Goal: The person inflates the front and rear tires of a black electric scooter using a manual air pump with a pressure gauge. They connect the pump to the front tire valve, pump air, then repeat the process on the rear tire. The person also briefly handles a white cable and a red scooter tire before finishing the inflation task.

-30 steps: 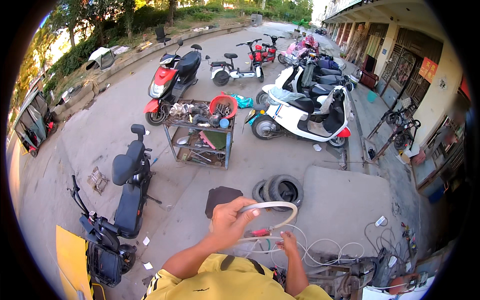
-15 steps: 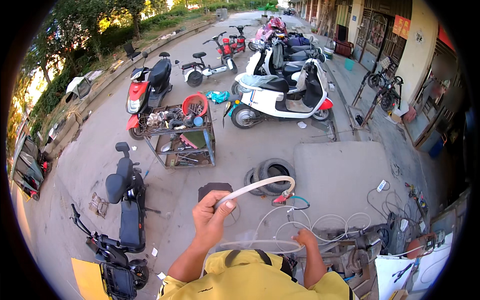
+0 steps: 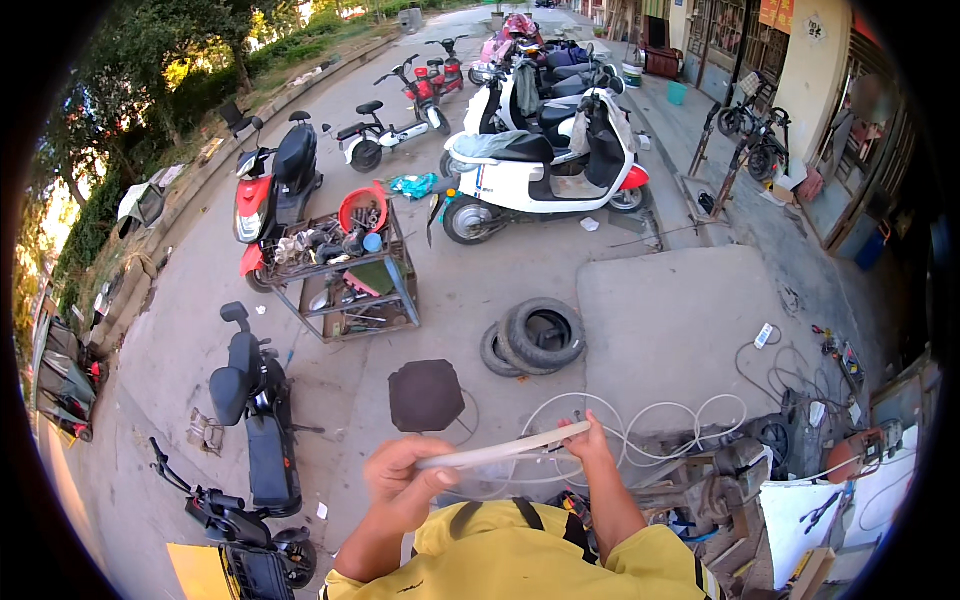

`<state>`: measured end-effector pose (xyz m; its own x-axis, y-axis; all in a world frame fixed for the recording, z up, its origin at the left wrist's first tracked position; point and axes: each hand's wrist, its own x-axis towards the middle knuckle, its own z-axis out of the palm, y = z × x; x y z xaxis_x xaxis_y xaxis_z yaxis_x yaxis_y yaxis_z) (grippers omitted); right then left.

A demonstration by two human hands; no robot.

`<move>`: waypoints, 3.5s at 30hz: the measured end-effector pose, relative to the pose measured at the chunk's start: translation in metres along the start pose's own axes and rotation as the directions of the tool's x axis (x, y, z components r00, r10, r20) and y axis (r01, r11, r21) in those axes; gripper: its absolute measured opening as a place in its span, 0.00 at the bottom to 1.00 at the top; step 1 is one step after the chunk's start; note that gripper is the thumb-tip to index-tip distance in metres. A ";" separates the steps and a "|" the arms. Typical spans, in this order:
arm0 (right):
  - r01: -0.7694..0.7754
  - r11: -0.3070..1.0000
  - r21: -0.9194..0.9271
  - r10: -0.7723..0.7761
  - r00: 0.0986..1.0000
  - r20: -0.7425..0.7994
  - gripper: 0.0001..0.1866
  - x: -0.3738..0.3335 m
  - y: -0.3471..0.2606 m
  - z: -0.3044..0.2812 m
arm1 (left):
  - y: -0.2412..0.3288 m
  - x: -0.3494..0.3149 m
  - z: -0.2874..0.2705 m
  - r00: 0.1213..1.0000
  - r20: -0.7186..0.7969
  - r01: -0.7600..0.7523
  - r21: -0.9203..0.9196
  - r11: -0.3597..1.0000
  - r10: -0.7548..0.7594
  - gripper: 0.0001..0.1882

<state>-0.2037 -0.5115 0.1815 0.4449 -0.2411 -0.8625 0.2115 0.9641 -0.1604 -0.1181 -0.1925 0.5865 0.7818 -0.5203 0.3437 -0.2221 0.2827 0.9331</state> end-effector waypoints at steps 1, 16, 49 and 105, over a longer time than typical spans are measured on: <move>0.036 0.993 0.108 -0.036 0.999 -0.003 0.32 0.019 -0.006 -0.014 | 0.001 -0.002 -0.001 0.999 -0.034 -0.013 0.000 1.000 0.013 0.09; 0.897 0.271 0.350 -0.960 0.276 0.036 0.22 -0.168 -0.176 0.045 | -0.137 -0.027 -0.141 0.904 -0.388 0.330 0.371 0.868 -0.178 0.14; 0.907 -0.092 -0.412 0.012 0.415 0.910 0.12 -0.234 0.089 0.060 | -0.145 -0.017 -0.027 0.860 0.009 0.485 -0.320 0.814 -0.510 0.26; 0.726 0.429 0.537 0.009 -0.598 0.801 0.16 -0.487 -0.009 0.203 | -0.115 -0.061 -0.060 0.801 -0.177 0.287 -0.725 0.627 -0.572 0.19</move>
<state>-0.2454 -0.4249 0.7008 0.4331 0.0635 0.8991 0.8814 0.1786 -0.4372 -0.1051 -0.1451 0.4516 0.8563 -0.4358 -0.2772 0.5077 0.6114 0.6070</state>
